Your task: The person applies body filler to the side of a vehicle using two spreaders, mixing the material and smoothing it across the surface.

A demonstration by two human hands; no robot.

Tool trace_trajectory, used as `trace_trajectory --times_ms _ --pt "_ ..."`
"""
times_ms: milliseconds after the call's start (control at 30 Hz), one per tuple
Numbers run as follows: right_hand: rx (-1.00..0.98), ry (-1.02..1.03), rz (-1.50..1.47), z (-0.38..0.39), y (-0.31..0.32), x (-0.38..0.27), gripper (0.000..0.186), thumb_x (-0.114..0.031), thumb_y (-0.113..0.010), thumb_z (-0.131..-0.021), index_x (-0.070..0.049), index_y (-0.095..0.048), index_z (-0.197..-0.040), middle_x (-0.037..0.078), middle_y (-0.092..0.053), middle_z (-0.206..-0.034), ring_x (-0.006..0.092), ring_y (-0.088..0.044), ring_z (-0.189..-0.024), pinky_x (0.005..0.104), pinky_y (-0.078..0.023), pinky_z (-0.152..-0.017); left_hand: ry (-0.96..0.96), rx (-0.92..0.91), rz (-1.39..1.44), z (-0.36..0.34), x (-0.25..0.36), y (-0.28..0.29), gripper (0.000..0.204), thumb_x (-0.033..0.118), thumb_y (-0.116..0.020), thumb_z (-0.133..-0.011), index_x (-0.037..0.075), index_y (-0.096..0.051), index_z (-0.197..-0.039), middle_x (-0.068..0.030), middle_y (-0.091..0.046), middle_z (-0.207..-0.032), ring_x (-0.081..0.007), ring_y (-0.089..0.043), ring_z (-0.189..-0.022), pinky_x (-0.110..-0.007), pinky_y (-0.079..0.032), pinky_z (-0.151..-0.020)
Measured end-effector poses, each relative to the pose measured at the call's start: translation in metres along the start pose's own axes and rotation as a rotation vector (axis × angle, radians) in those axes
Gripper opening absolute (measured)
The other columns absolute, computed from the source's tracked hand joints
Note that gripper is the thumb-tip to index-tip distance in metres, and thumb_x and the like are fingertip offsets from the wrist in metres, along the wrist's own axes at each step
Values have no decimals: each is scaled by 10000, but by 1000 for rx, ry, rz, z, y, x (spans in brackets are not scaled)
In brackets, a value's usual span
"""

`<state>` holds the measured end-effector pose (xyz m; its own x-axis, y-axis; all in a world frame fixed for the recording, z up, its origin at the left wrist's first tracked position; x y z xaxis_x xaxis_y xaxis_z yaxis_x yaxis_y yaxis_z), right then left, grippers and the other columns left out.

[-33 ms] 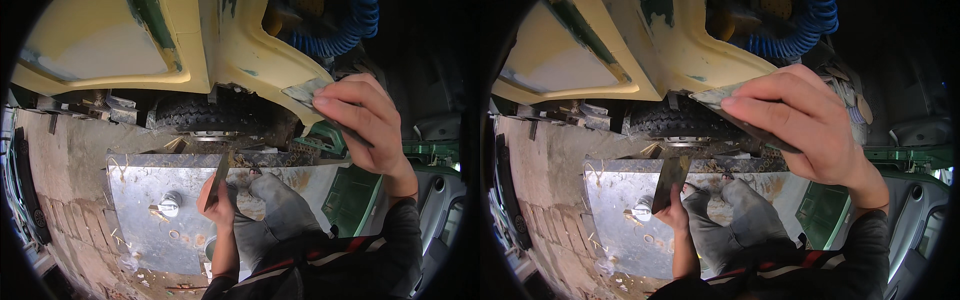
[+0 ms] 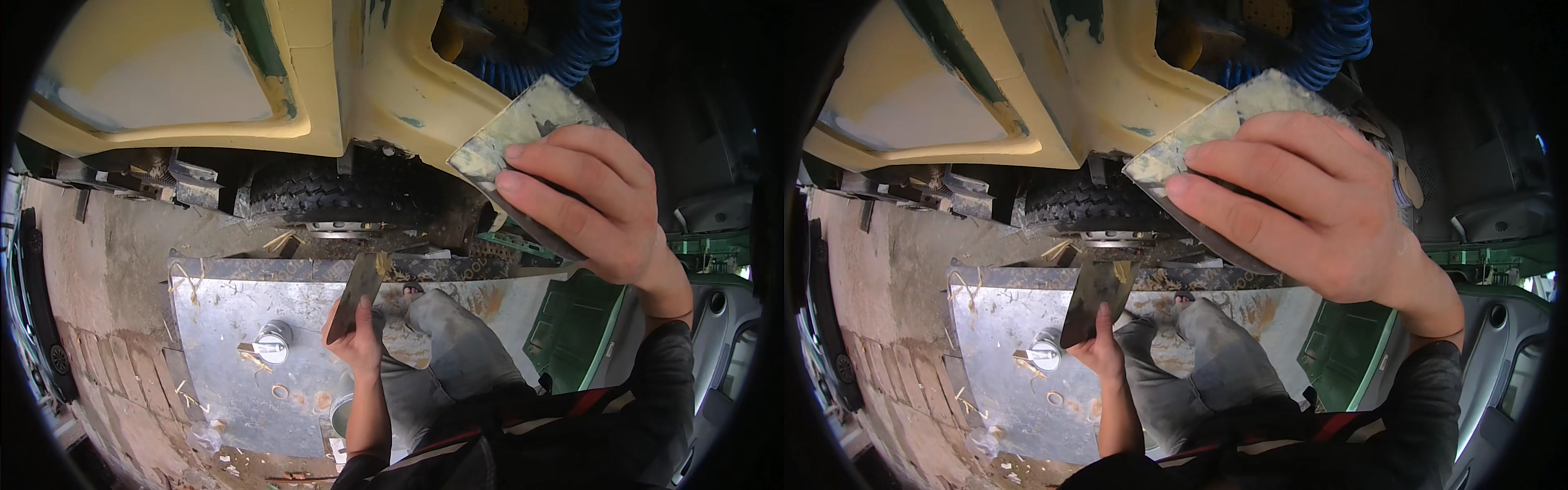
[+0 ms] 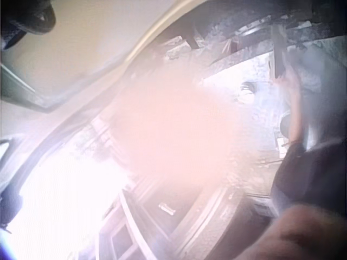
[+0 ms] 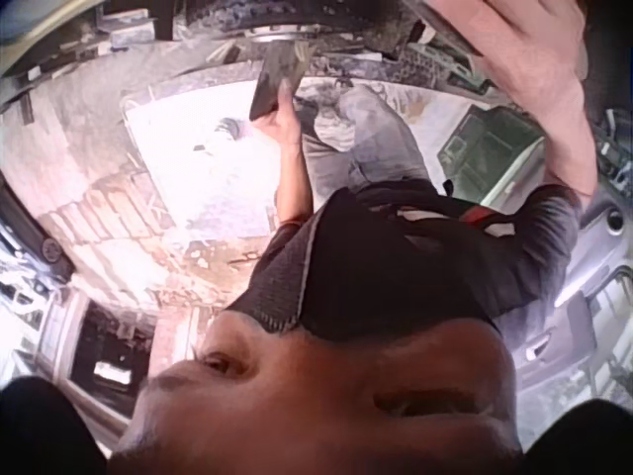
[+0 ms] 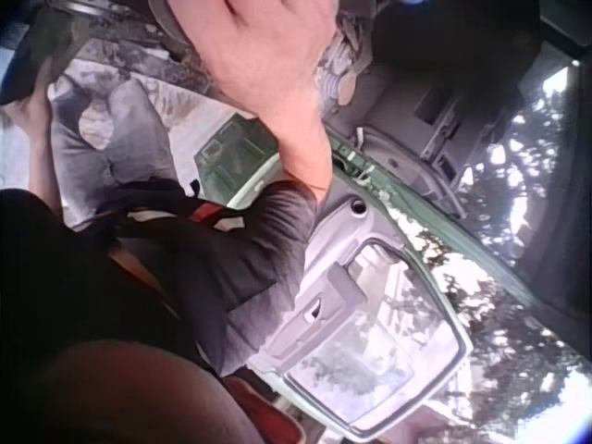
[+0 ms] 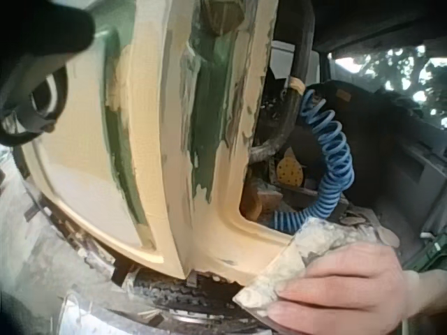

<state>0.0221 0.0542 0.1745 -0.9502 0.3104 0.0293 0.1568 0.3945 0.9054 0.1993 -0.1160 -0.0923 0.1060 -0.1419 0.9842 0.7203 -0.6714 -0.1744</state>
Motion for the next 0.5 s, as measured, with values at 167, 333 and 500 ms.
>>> trace_trajectory --times_ms 167,333,500 --pt "24 580 620 0 -66 -4 247 -143 -705 -823 -96 -770 -1057 53 -744 -1095 236 -685 -1066 399 -534 -935 287 8 455 1 -123 -2 454 -98 -695 -860 -41 -557 -1289 -118 -645 -1235 -202 -628 -1096 -352 -484 -1000" --pt "129 737 856 0 -121 14 165 -156 -698 -834 -101 -776 -968 17 -748 -1031 190 -687 -1033 412 -514 -958 269 -7 545 -18 -252 10 476 -103 -694 -848 -26 -545 -1294 -121 -638 -1241 -222 -626 -1112 -366 -475 -1016" --pt "473 1103 872 -3 -127 14 41 -140 -733 -845 -125 -757 -875 8 -754 -978 168 -701 -961 418 -488 -945 245 -2 599 -35 -316 41 451 -110 -681 -854 -54 -549 -1282 -146 -639 -1231 -229 -636 -1093 -370 -499 -998"
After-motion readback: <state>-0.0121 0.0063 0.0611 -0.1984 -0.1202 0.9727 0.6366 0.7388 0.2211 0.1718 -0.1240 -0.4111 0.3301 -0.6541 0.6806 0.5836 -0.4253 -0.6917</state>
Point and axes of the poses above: each hand's wrist, its own z-axis away from the middle knuckle, its own y-axis out of the back of the hand, x = y × z, the point moved 4 cm from there along -z, towards the middle knuckle
